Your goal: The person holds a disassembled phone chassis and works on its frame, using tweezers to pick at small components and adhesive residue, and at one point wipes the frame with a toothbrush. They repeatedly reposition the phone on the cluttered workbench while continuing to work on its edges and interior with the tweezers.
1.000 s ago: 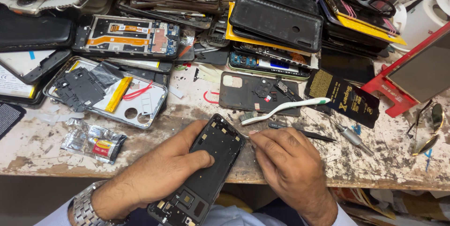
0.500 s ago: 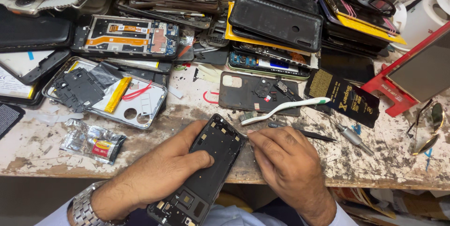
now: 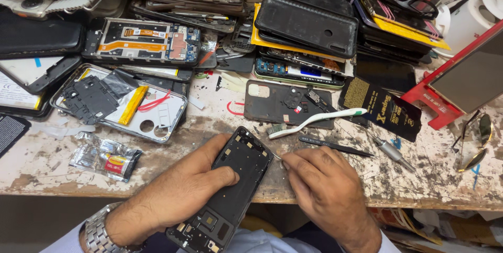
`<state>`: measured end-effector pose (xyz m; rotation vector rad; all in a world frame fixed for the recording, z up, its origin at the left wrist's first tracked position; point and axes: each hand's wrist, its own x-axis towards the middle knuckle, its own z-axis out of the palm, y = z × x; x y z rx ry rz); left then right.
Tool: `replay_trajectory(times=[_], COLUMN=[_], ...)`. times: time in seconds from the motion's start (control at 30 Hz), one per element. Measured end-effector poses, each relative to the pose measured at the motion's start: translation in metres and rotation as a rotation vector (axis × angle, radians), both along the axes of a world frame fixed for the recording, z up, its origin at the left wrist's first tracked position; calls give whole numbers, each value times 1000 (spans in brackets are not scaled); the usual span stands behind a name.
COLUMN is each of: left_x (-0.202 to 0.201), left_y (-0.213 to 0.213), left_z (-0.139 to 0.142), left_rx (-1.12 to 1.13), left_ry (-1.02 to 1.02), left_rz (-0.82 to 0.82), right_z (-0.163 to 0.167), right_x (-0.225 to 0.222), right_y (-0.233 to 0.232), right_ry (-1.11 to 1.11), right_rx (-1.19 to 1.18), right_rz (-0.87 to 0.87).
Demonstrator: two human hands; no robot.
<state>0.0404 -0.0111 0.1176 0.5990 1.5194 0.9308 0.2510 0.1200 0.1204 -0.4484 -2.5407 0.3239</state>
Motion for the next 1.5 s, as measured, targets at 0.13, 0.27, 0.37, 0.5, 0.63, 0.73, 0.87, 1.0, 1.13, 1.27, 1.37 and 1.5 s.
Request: replay_trajectory(times=[0.13, 0.27, 0.37, 0.5, 0.63, 0.73, 0.87, 1.0, 1.13, 1.27, 1.37, 1.5], left_x=[0, 1, 1, 0, 1, 0, 0, 1, 2, 3, 4, 5], left_y=[1, 2, 2, 1, 1, 1, 1, 0, -1, -2, -2, -2], left_z=[4, 8, 8, 6, 4, 4, 4, 3, 2, 3, 4, 5], left_rx=[31, -64, -32, 9, 23, 0, -20, 54, 84, 95, 117, 63], left_ry=[-25, 33, 40, 44, 8, 21, 37, 62, 70, 46, 34, 32], left_rz=[-30, -8, -14, -34, -23, -24, -19, -29, -26, -21, -15, -4], right_z=[1, 2, 3, 4, 3, 3, 4, 6, 8, 11, 13, 15], right_x=[3, -2, -7, -12, -11, -8, -2, 2, 3, 4, 4, 3], right_y=[-1, 0, 1, 2, 1, 1, 1, 0, -1, -4, -8, -11], right_ry=[10, 39, 54, 50, 14, -2, -42, -62, -73, -98, -108, -111], right_rx=[-7, 12, 16, 12, 23, 22, 33, 49, 61, 79, 80, 90], right_rz=[-11, 6, 28, 33, 14, -10, -9, -13, -13, -11, -13, -11])
